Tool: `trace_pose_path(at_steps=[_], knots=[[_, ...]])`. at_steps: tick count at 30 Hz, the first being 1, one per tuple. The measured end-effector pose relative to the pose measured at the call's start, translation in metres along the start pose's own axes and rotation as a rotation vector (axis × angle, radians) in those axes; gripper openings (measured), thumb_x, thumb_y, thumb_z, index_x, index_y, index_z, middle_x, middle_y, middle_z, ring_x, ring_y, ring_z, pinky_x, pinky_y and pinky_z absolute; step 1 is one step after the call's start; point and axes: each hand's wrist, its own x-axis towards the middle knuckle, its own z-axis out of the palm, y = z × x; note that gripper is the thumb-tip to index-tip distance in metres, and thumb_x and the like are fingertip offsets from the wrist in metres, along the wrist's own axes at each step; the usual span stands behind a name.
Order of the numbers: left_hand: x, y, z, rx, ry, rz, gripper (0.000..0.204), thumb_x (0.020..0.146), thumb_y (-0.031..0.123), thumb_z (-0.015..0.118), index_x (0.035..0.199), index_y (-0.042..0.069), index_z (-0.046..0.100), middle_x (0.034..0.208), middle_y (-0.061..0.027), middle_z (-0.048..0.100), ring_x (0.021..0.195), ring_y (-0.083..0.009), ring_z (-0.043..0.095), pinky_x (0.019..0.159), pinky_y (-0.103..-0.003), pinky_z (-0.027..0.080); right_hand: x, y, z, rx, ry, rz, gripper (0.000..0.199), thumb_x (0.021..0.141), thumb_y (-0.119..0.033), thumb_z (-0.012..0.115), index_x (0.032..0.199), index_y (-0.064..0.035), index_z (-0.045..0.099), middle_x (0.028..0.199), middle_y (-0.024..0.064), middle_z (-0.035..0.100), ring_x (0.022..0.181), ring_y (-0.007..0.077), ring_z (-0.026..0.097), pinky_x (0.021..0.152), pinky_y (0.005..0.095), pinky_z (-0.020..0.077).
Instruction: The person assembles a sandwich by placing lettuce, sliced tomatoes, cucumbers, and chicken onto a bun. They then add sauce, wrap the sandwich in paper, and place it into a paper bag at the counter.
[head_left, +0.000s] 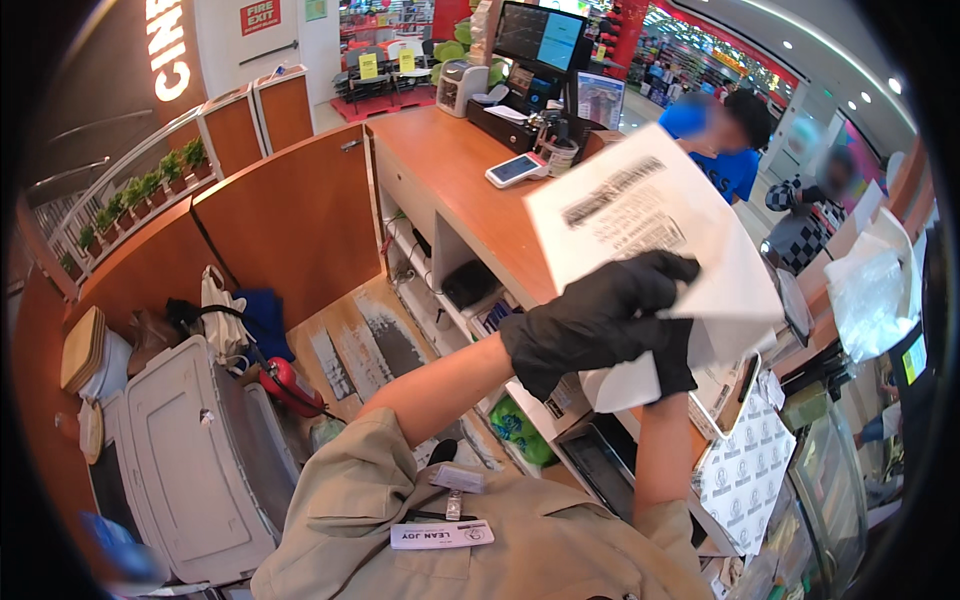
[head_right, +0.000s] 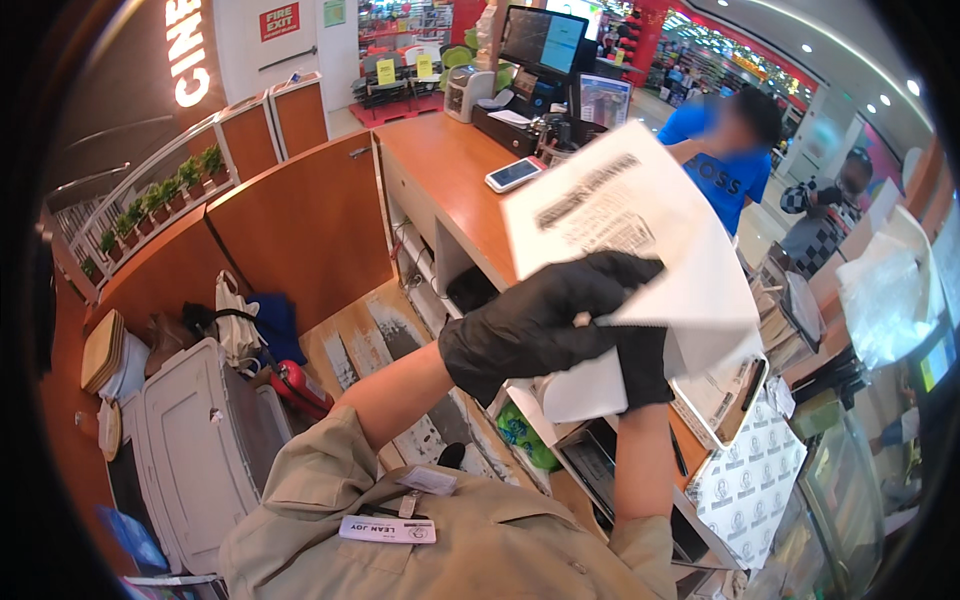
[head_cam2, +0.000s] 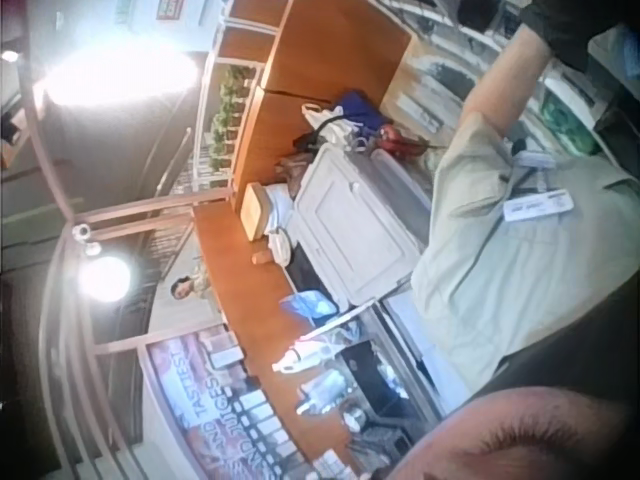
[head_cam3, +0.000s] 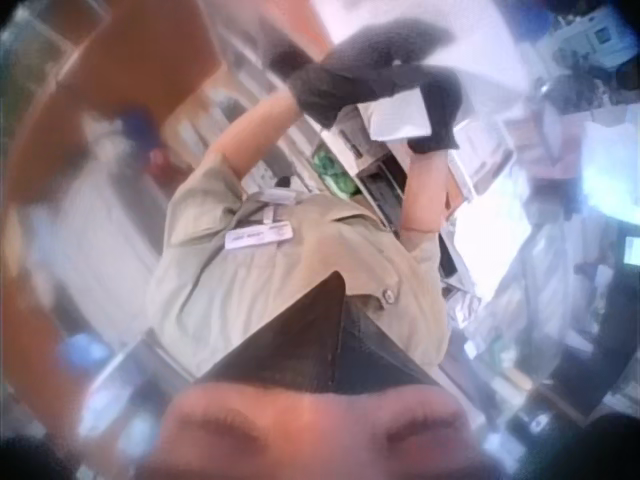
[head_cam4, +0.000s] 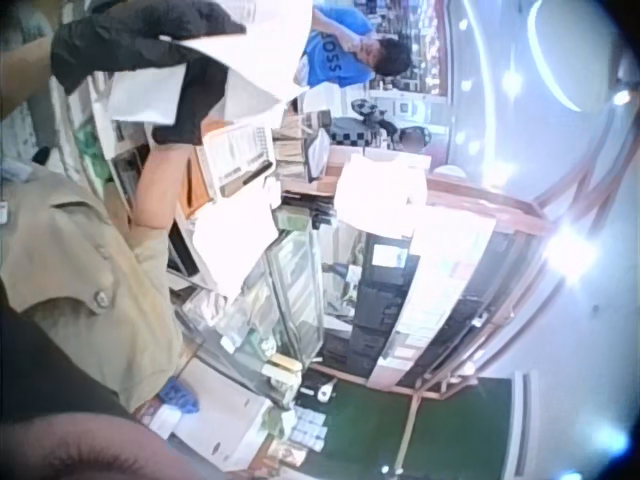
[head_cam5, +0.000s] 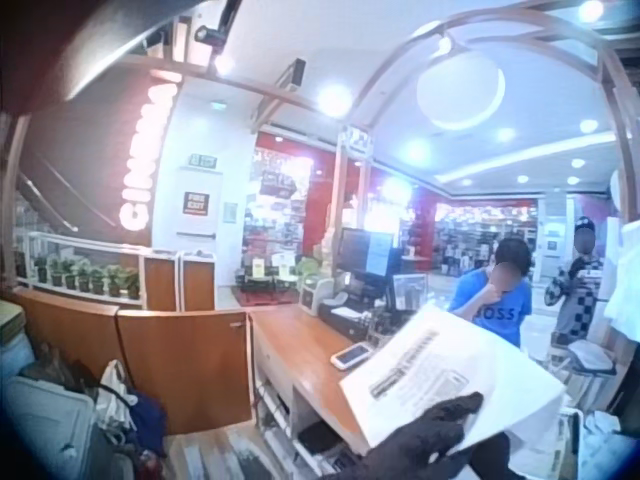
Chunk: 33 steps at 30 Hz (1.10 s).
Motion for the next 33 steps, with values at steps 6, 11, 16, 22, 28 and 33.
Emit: trace_pose_path(at_steps=[6,11,16,22,28,33], knots=[[0.025,0.002,-0.034,0.459,-0.166,-0.057,0.016,0.079,0.016,0.056,0.077,0.001,0.061,0.088,-0.0130,0.059,0.075,-0.0271,0.060,0.069,-0.036,0.047,0.080,-0.008,-0.006,-0.577,0.152,-0.020,0.039,0.080,-0.025,0.057,0.113,-0.0049,0.055,0.106,0.0129,0.059,0.097,0.0246,0.057,0.087,0.0332,0.0444],[0.057,0.000,-0.038,0.885,0.077,0.092,0.016,0.071,0.021,0.061,0.072,0.005,0.058,0.075,-0.0133,0.059,0.068,-0.0327,0.059,0.060,-0.040,0.047,0.128,-0.031,0.009,-1.076,0.234,-0.055,0.038,0.079,-0.025,0.057,0.112,-0.0049,0.055,0.104,0.0129,0.059,0.095,0.0247,0.057,0.086,0.0334,0.0446],[0.052,-0.008,-0.037,0.829,0.286,0.046,0.022,0.071,0.020,0.063,0.083,0.003,0.057,0.078,-0.0141,0.058,0.064,-0.0312,0.059,0.057,-0.038,0.046,0.149,-0.053,0.008,-1.365,0.283,-0.070,0.037,0.079,-0.025,0.057,0.110,-0.0049,0.056,0.102,0.0129,0.059,0.094,0.0248,0.058,0.084,0.0336,0.0449],[0.018,-0.032,-0.068,0.783,0.402,0.129,0.021,0.069,0.018,0.062,0.084,0.003,0.058,0.103,-0.0102,0.058,0.067,-0.0267,0.060,0.058,-0.036,0.047,0.137,-0.071,-0.012,-1.583,0.337,-0.135,0.036,0.079,-0.025,0.058,0.109,-0.0049,0.057,0.099,0.0129,0.060,0.091,0.0250,0.058,0.083,0.0339,0.0453],[-0.022,-0.069,-0.092,0.686,0.313,-0.014,0.022,0.068,0.013,0.063,0.087,0.004,0.058,0.109,-0.0064,0.057,0.076,-0.0264,0.061,0.065,-0.034,0.049,0.068,-0.060,-0.038,-1.568,0.452,-0.208,0.035,0.078,-0.025,0.058,0.107,-0.0049,0.058,0.097,0.0129,0.060,0.089,0.0251,0.058,0.081,0.0341,0.0456],[-0.010,-0.108,-0.099,0.249,0.391,-0.060,0.032,0.073,-0.001,0.058,0.104,-0.002,0.059,0.105,-0.0121,0.059,0.098,-0.0191,0.057,0.080,-0.030,0.047,0.064,-0.031,-0.066,-1.440,0.525,-0.260,0.034,0.078,-0.025,0.058,0.105,-0.0049,0.058,0.095,0.0129,0.060,0.088,0.0252,0.059,0.080,0.0343,0.0459]])
